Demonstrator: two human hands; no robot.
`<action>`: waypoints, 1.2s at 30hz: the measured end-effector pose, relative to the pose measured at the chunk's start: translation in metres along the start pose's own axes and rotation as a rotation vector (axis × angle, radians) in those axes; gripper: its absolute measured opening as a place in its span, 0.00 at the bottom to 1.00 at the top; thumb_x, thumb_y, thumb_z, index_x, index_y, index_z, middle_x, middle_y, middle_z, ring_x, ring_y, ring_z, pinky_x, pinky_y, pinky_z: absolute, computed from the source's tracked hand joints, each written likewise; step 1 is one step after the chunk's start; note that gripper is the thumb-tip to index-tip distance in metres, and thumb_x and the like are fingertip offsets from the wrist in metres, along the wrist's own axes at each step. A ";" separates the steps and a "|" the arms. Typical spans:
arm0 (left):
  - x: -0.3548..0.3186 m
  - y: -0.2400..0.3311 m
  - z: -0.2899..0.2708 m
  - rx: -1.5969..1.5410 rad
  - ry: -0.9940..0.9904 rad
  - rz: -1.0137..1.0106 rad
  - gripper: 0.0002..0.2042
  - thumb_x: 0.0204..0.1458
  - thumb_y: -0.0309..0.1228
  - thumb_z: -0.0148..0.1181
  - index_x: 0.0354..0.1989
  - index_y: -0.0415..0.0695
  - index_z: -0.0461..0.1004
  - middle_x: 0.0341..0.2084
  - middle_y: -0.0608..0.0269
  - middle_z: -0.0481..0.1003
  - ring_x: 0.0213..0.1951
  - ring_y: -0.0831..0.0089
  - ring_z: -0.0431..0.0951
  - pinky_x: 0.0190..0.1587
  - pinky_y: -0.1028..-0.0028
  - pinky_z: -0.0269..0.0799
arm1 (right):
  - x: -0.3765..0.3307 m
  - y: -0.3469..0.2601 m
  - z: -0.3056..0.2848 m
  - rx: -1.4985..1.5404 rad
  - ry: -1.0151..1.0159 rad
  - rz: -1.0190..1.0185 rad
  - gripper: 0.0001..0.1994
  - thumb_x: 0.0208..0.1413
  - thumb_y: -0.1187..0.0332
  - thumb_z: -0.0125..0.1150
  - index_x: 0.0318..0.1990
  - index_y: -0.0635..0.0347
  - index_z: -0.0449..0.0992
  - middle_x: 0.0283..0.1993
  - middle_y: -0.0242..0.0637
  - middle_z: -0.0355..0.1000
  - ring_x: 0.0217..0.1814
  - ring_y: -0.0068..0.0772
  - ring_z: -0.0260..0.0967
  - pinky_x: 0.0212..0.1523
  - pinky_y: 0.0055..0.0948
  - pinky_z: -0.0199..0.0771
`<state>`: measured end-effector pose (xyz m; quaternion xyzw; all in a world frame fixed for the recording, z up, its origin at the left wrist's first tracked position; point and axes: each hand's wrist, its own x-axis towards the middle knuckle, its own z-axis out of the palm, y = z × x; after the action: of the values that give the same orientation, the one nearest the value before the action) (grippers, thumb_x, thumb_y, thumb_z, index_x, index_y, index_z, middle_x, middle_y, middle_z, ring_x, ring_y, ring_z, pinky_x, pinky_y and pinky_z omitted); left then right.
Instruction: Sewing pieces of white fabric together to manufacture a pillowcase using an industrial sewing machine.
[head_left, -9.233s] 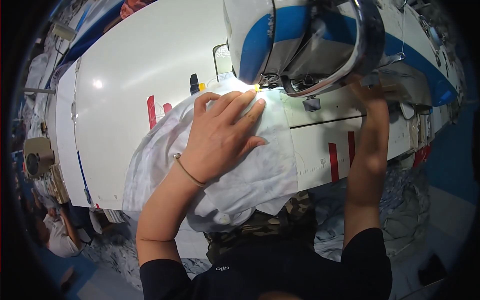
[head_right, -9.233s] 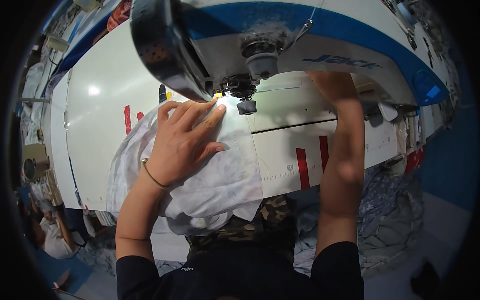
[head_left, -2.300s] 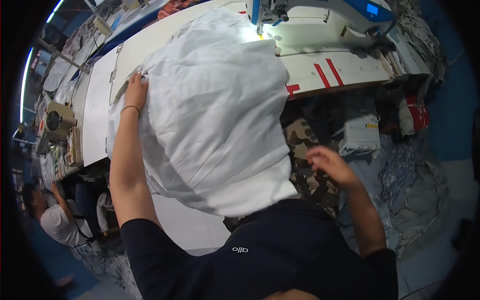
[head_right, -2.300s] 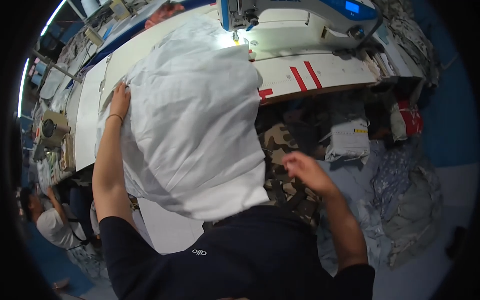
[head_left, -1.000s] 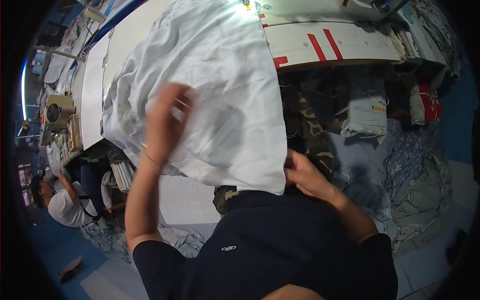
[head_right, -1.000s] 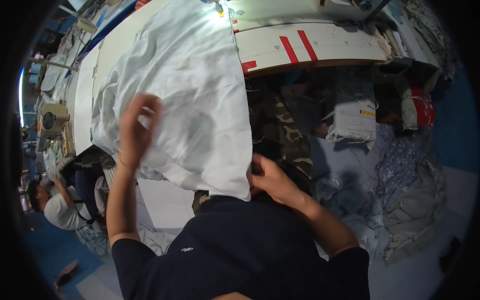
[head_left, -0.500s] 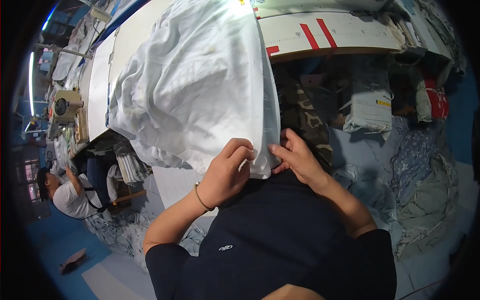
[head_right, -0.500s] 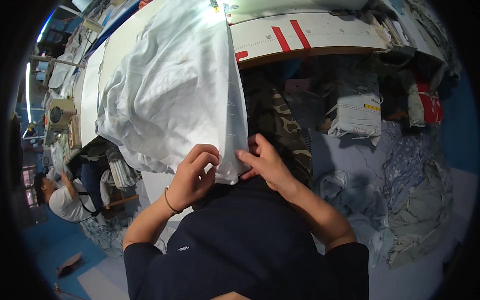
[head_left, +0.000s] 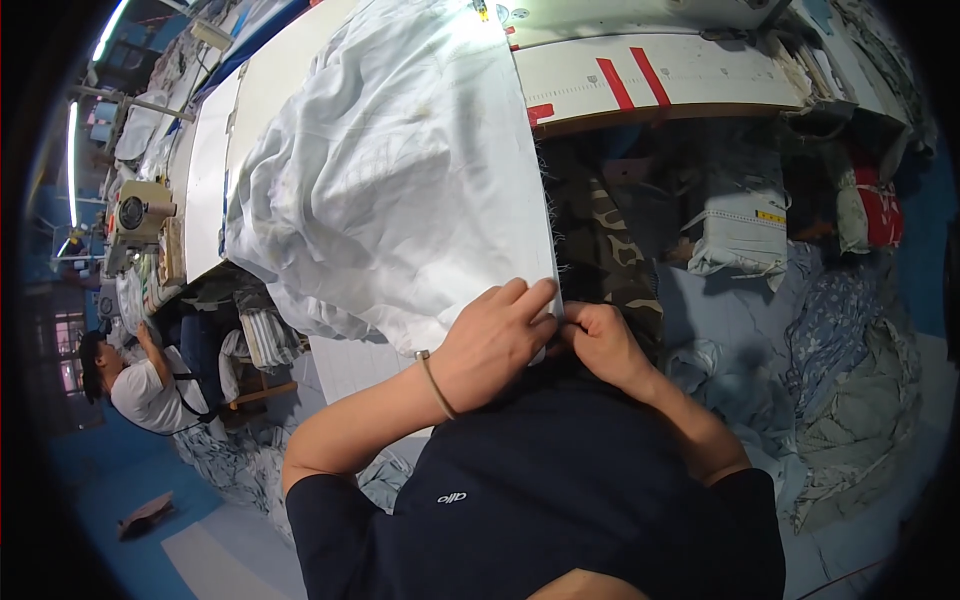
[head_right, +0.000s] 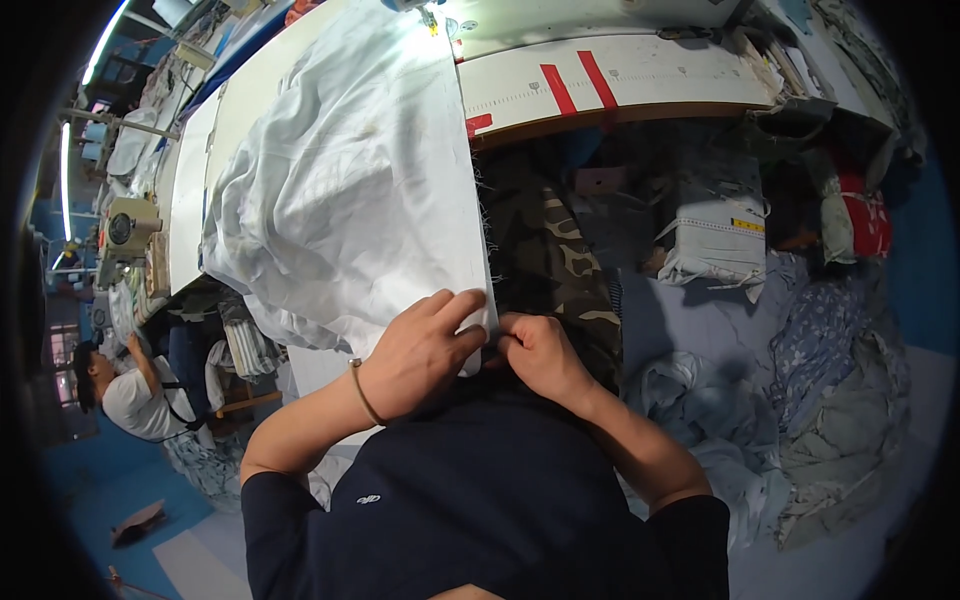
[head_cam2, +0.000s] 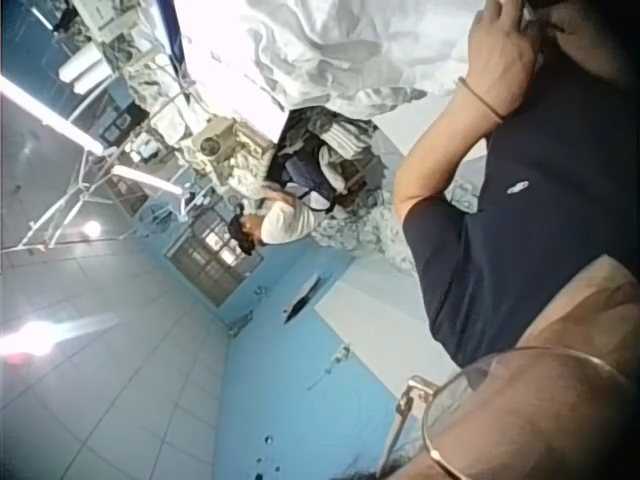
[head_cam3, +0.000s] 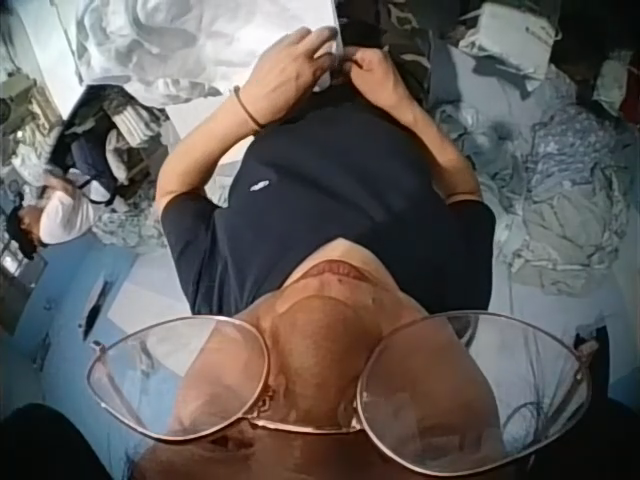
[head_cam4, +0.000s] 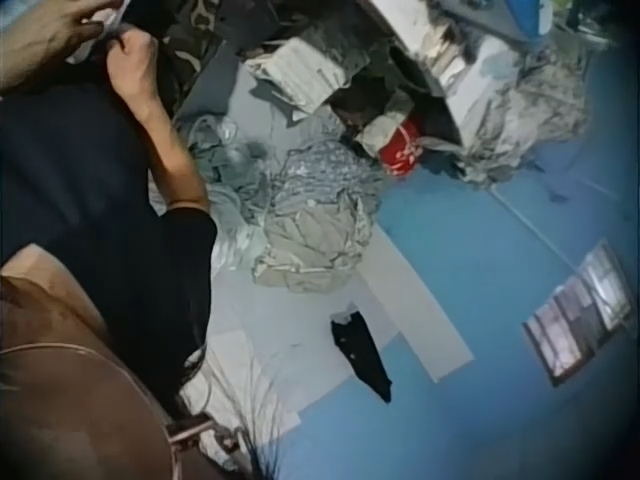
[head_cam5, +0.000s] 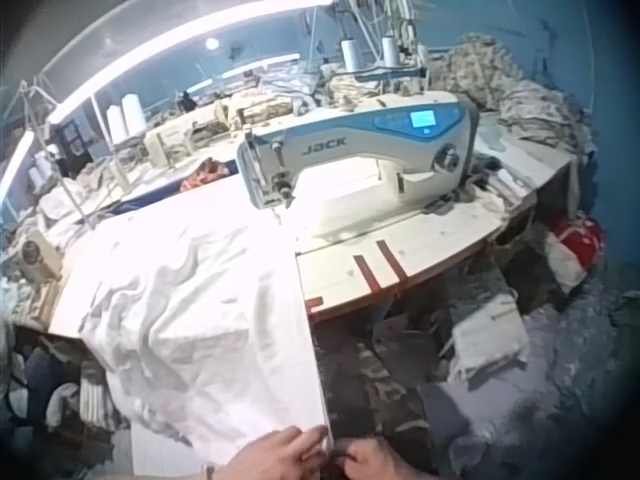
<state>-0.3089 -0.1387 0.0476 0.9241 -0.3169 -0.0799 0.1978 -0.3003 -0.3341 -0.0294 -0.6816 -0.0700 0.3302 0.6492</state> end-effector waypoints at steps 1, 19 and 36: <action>0.004 -0.002 0.001 -0.008 0.026 0.076 0.13 0.43 0.23 0.59 0.40 0.40 0.76 0.44 0.58 0.71 0.44 0.61 0.72 0.43 0.69 0.74 | 0.001 0.003 -0.004 -0.001 0.001 0.002 0.09 0.57 0.80 0.51 0.39 0.72 0.78 0.30 0.44 0.77 0.39 0.34 0.80 0.38 0.29 0.81; -0.017 -0.207 -0.040 0.417 0.874 -0.779 0.10 0.54 0.22 0.62 0.44 0.39 0.75 0.42 0.51 0.74 0.49 0.51 0.71 0.54 0.58 0.65 | 0.079 -0.008 -0.026 -0.511 0.108 -0.786 0.11 0.42 0.85 0.61 0.33 0.61 0.81 0.39 0.39 0.78 0.45 0.40 0.78 0.42 0.34 0.71; 0.067 -0.328 -0.107 0.195 0.631 -0.618 0.07 0.53 0.18 0.58 0.39 0.38 0.69 0.33 0.50 0.71 0.37 0.49 0.73 0.39 0.59 0.68 | 0.149 -0.078 -0.067 -0.668 -0.064 -0.833 0.12 0.44 0.81 0.62 0.39 0.58 0.78 0.43 0.32 0.76 0.48 0.33 0.78 0.33 0.29 0.70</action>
<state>-0.0451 0.0906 0.0067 0.9689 0.0436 0.1804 0.1636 -0.1229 -0.3004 -0.0149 -0.7553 -0.4554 0.0251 0.4706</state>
